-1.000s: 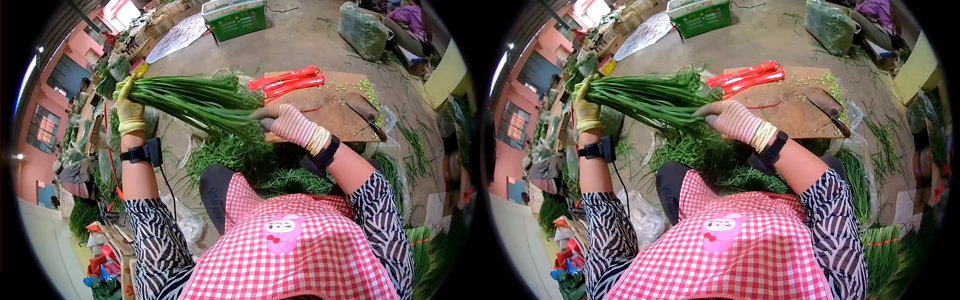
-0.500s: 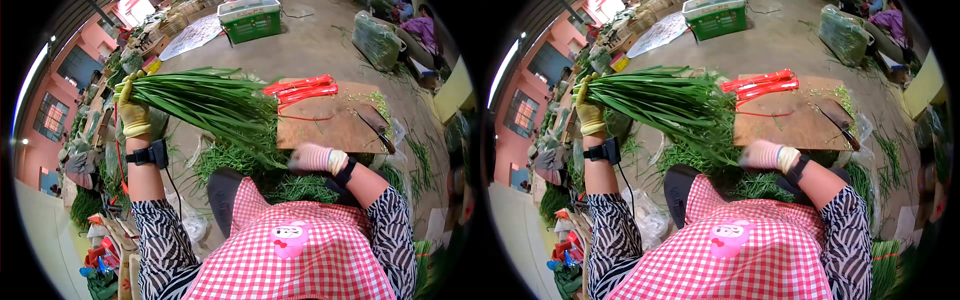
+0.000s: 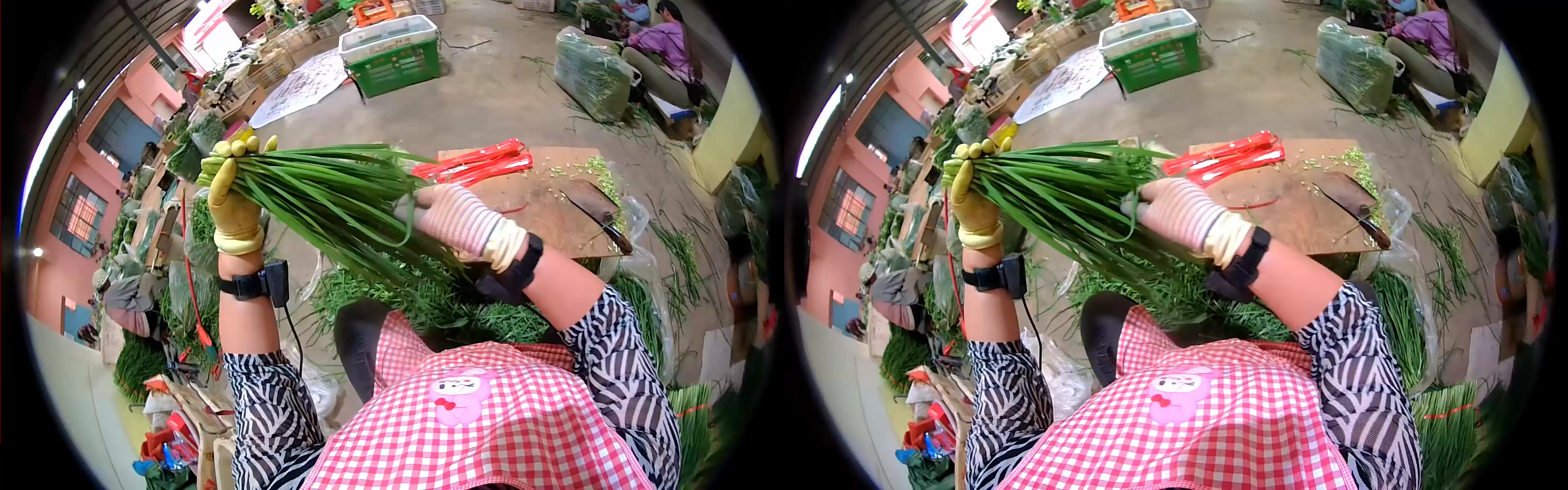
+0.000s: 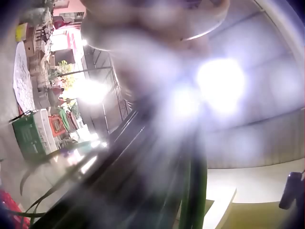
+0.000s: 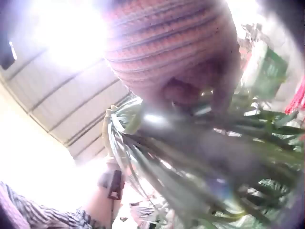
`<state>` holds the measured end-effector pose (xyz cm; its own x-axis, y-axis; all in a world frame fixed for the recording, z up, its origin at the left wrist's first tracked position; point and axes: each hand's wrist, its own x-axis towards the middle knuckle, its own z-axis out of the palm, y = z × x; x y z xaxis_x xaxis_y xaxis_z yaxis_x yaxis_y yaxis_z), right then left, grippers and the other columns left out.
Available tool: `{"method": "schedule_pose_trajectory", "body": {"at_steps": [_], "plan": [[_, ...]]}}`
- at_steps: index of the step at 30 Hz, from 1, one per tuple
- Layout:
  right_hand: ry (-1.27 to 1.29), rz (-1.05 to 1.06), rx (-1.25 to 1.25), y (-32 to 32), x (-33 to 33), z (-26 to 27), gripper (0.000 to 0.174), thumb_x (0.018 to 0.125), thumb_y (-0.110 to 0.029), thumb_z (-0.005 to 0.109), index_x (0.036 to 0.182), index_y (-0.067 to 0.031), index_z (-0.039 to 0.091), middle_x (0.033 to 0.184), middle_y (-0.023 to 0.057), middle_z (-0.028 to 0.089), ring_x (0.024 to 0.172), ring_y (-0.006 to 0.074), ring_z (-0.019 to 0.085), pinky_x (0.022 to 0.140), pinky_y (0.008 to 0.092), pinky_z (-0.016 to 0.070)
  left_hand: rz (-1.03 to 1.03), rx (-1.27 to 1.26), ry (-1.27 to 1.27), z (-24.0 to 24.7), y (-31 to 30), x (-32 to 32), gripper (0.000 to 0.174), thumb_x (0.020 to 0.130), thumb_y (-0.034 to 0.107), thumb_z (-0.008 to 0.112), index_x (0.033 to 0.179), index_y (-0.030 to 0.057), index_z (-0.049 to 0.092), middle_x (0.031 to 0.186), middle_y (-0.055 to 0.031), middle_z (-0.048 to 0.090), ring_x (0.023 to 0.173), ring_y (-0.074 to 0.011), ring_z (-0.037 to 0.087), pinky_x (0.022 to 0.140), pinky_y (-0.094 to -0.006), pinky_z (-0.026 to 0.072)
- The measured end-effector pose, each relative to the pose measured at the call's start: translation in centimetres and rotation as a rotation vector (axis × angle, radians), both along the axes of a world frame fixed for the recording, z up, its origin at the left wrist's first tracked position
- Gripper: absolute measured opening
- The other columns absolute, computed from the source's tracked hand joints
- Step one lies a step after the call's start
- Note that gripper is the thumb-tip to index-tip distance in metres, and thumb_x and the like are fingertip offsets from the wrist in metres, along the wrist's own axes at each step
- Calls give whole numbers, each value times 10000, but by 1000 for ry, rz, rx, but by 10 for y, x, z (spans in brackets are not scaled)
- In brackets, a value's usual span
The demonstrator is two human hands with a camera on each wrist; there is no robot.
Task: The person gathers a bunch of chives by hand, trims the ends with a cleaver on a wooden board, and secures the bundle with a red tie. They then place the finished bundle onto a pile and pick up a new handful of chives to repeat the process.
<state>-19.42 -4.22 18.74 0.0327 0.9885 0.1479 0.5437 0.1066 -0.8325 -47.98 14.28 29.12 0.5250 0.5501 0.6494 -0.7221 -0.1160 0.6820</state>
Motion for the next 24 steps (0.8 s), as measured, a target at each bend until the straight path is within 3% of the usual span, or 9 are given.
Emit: {"method": "schedule_pose_trajectory", "body": {"at_steps": [3, 4, 8, 9, 11, 15, 19, 21, 24], "plan": [[227, -19, 4, -5, -12, 7, 382, 972, -344, 695, 1136, -1, 737, 965, 236, 745, 891, 327, 727, 832, 393, 563, -18, -6, -4, 0, -12, 10, 199, 994, 69, 602, 1187, 114, 614, 1160, -58, 676, 1235, -276, 625, 1198, -636, 353], [277, -31, 31, -3, -13, 7, 340, 964, -289, 730, 1135, 4, 740, 935, 171, 755, 837, 229, 700, 788, 358, 556, -28, -12, -6, -1, -13, 13, 200, 995, 67, 596, 1189, 114, 613, 1162, -61, 675, 1241, -280, 623, 1197, -640, 352], [635, -11, 3, -12, -18, 12, 299, 975, -258, 730, 1086, 19, 751, 866, 77, 730, 778, 130, 649, 721, 297, 534, -81, -37, 10, -8, -20, 21, 213, 999, 57, 576, 1202, 115, 602, 1160, -69, 669, 1263, -297, 617, 1195, -645, 346], [898, -30, -68, -12, -22, 14, 280, 974, -242, 726, 1064, 22, 757, 844, 73, 729, 766, 128, 643, 717, 295, 531, -88, -41, 20, -8, -21, 23, 209, 999, 57, 577, 1198, 115, 602, 1154, -68, 670, 1260, -297, 618, 1195, -642, 347], [675, -58, -68, -6, -12, 11, 271, 960, -230, 721, 1055, 21, 758, 830, 86, 739, 761, 145, 662, 737, 315, 545, -97, -44, 38, -8, -22, 24, 200, 1000, 56, 578, 1190, 114, 601, 1144, -66, 672, 1254, -297, 620, 1195, -637, 349], [-12, -59, 187, -13, 16, -16, 308, 927, -290, 633, 1043, -40, 771, 971, 198, 755, 866, 342, 730, 822, 398, 572, -18, -62, 97, -13, -11, 10, 178, 1011, 73, 593, 1186, 108, 602, 1116, -64, 684, 1189, -267, 641, 1188, -610, 376], [-239, 283, -660, -51, 67, -50, 330, 905, -317, 678, 1132, -99, 778, 991, 140, 778, 919, 296, 739, 823, 397, 570, 301, -100, 149, -16, 5, -27, 180, 1022, 80, 593, 1199, 73, 625, 1124, -76, 701, 1142, -265, 661, 1172, -606, 407], [-508, 521, -502, -84, 114, -147, 353, 902, -352, 677, 1153, -128, 783, 1041, 125, 783, 948, 336, 745, 844, 432, 582, 242, -114, 186, -22, 32, -65, 195, 1018, 76, 596, 1209, 63, 636, 1141, -85, 697, 1150, -279, 652, 1172, -608, 407], [-715, 227, -627, -68, 155, -160, 337, 870, -264, 658, 1160, -143, 778, 1119, 173, 757, 1044, 378, 713, 922, 449, 560, 252, -108, 204, -25, 35, -79, 226, 1016, 86, 605, 1238, 60, 633, 1162, -93, 686, 1176, -282, 632, 1174, -601, 404]]}}
